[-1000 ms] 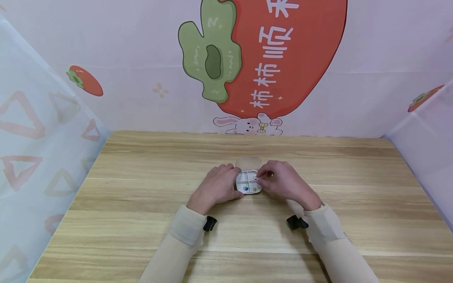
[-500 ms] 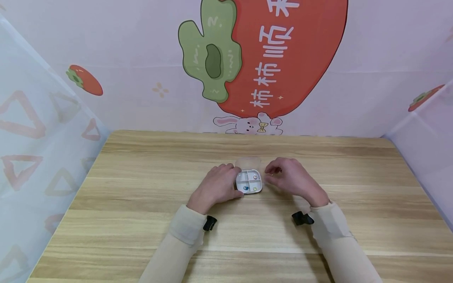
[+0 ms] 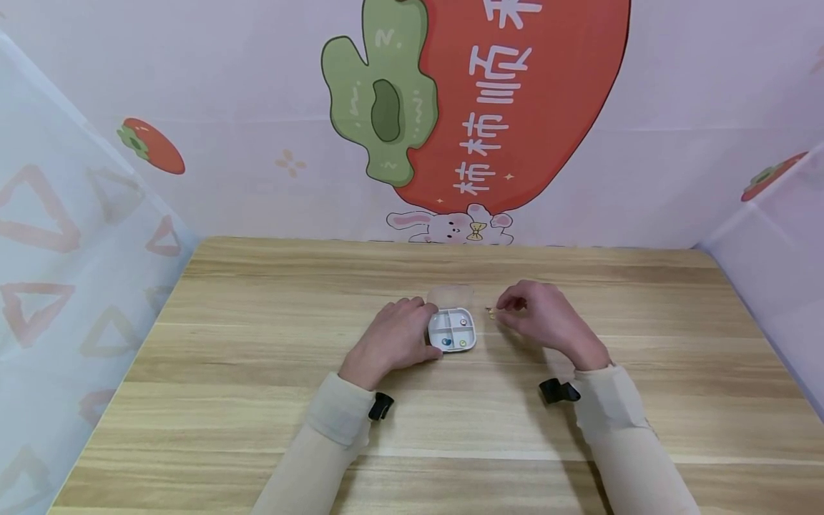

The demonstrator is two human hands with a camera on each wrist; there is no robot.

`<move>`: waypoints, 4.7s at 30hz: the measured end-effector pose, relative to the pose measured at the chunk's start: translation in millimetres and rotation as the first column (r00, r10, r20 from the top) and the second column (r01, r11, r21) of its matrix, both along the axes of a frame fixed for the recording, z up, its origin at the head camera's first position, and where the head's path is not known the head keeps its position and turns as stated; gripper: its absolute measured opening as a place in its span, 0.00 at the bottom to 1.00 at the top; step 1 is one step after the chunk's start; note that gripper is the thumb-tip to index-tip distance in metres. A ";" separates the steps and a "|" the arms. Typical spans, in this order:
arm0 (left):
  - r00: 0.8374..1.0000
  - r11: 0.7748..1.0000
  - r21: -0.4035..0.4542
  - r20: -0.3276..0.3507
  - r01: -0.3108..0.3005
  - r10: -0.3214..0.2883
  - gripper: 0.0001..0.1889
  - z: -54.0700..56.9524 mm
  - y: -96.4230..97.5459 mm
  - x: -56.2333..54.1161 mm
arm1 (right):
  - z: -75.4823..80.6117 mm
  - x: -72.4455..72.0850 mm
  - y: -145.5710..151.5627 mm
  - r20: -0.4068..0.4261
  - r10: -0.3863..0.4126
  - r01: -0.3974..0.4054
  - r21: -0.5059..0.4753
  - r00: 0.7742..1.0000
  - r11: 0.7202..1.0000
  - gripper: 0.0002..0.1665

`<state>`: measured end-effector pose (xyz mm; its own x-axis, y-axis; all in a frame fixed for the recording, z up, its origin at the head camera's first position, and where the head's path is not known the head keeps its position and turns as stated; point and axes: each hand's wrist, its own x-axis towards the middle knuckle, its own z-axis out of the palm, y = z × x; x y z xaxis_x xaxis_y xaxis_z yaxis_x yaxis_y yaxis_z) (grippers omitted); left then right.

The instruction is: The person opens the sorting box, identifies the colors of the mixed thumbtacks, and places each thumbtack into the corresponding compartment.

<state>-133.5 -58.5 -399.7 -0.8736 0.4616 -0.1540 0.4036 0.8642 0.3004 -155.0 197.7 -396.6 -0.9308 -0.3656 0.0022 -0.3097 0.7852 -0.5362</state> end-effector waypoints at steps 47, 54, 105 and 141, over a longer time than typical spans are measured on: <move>1.000 1.000 0.010 0.000 0.003 -0.003 0.32 2.4 0.3 1.2 | -17.0 -1.0 -9.6 -0.007 -0.027 0.028 0.092 1.000 0.995 0.05; 1.000 1.000 0.011 0.004 0.000 -0.001 0.32 2.5 0.6 1.1 | -16.7 0.8 -10.4 -0.012 -0.021 0.022 0.093 1.000 0.995 0.05; 1.000 1.000 0.012 0.014 -0.015 0.015 0.33 -0.8 1.2 0.5 | -20.2 -1.6 -12.5 -0.023 -0.027 0.030 0.134 0.999 0.991 0.02; 1.000 1.000 0.006 0.004 -0.009 0.009 0.33 -2.5 1.5 1.0 | -1.0 4.9 -14.1 -0.070 -0.010 0.011 0.014 0.997 1.000 0.04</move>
